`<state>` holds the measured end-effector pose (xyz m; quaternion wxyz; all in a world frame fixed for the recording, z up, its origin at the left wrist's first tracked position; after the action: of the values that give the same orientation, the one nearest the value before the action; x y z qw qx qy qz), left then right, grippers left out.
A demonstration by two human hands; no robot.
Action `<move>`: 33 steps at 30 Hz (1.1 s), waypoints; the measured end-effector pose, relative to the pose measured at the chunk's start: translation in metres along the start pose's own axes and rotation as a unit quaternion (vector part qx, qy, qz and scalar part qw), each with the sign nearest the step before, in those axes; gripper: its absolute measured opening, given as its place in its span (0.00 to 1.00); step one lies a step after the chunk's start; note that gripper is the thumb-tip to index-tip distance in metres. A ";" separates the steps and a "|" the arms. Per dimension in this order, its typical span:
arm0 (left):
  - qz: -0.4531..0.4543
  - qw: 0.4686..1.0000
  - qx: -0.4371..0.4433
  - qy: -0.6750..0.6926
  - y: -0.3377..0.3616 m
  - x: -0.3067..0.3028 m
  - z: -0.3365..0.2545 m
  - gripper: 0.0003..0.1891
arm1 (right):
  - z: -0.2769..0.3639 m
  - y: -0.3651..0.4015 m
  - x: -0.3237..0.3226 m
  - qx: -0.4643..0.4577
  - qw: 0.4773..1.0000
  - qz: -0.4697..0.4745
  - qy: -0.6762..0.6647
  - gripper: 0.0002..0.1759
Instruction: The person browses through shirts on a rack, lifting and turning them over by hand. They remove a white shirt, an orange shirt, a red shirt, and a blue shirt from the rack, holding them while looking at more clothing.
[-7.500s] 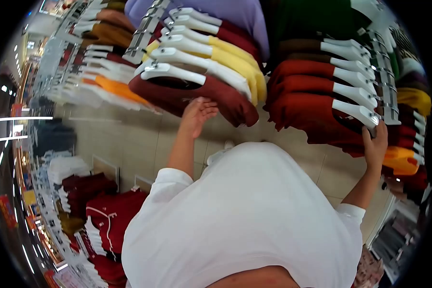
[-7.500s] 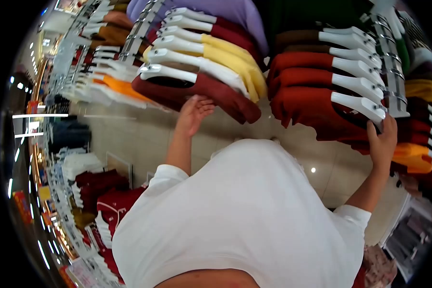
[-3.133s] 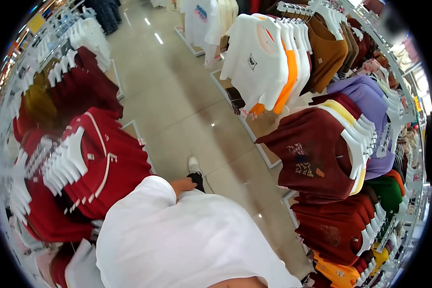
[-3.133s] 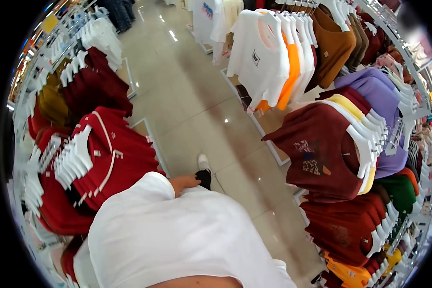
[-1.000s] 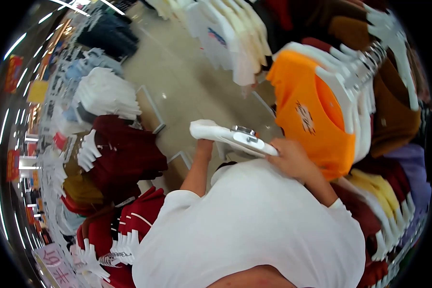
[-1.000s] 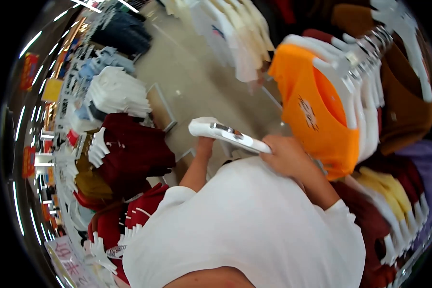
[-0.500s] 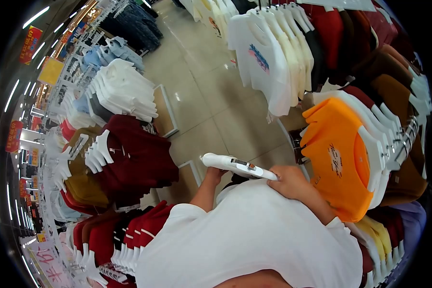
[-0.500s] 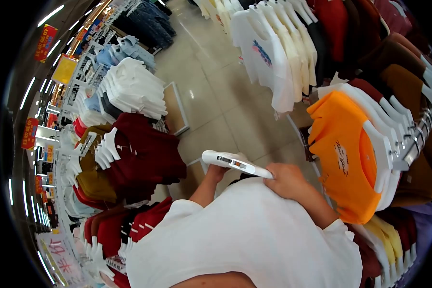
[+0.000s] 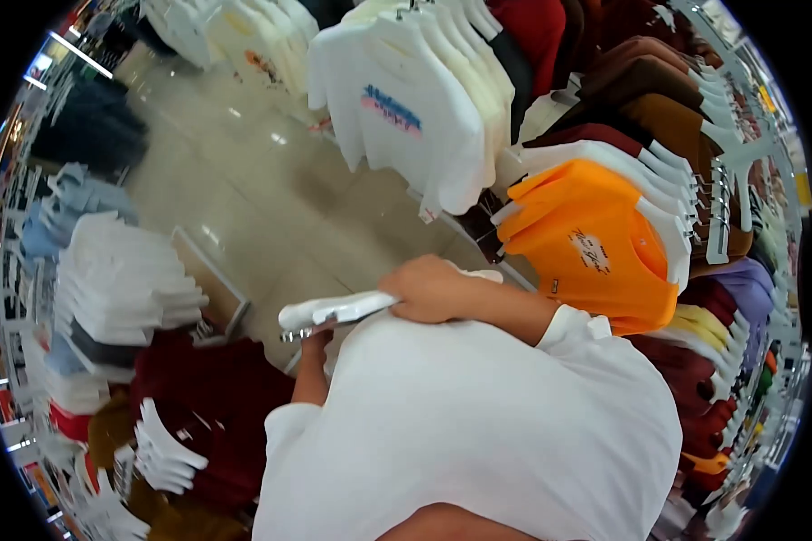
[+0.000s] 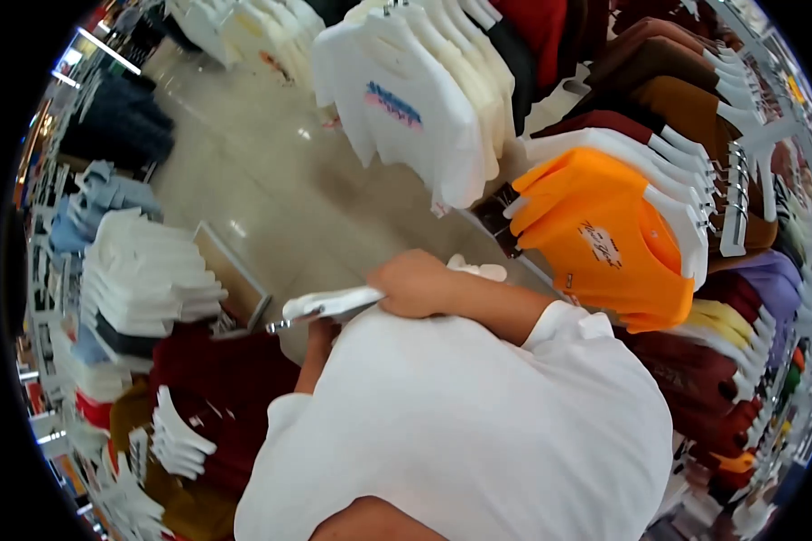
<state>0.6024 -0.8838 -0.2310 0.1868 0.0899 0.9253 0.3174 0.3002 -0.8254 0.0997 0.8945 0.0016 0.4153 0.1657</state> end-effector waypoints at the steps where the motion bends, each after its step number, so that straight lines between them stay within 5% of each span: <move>1: -0.008 0.999 -0.033 0.037 0.000 -0.014 -0.007 0.15 | 0.004 -0.012 0.004 0.004 1.000 0.004 -0.005 0.13; 2: -0.024 0.987 -0.112 0.114 0.004 -0.028 -0.004 0.14 | 0.007 -0.022 0.004 0.007 1.000 -0.004 -0.004 0.13; 6: -0.049 0.988 -0.119 0.088 -0.033 -0.077 0.020 0.11 | 0.023 -0.060 0.010 0.010 1.000 -0.005 -0.011 0.11; 9: -0.018 0.999 0.020 0.032 -0.089 -0.100 0.076 0.05 | 0.023 -0.084 0.018 0.007 1.000 0.003 0.000 0.11; 12: -0.026 0.959 -0.174 0.220 -0.054 -0.077 0.038 0.08 | 0.025 -0.108 0.016 0.010 0.999 0.004 -0.032 0.12; 16: -0.050 0.942 -0.166 0.287 -0.063 -0.068 0.018 0.16 | 0.023 -0.149 0.020 -0.006 0.999 0.024 -0.048 0.13; 29: -0.162 0.829 0.050 0.533 -0.173 -0.234 -0.049 0.20 | 0.047 -0.360 -0.032 -0.158 0.978 0.129 -0.035 0.13; 32: -0.236 0.834 0.074 0.494 -0.158 -0.238 -0.148 0.20 | 0.039 -0.393 -0.050 -0.171 0.976 0.128 -0.051 0.13; 33: -0.198 0.826 0.097 0.519 -0.192 -0.239 -0.137 0.19 | 0.035 -0.402 -0.056 -0.165 0.976 0.127 -0.059 0.13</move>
<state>0.7566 -1.1774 -0.1815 -0.2713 -0.2554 0.9099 0.1821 0.4108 -1.2173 0.1079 0.8770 -0.0833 0.3255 0.3434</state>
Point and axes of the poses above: each hand's wrist, its own y-axis away from the middle knuckle, its own x-axis out of the palm, z = x × y, the point moved 7 cm from there along -y, towards the middle knuckle, and after that the axes turned 7 degrees about -z, right-handed, at the moved point
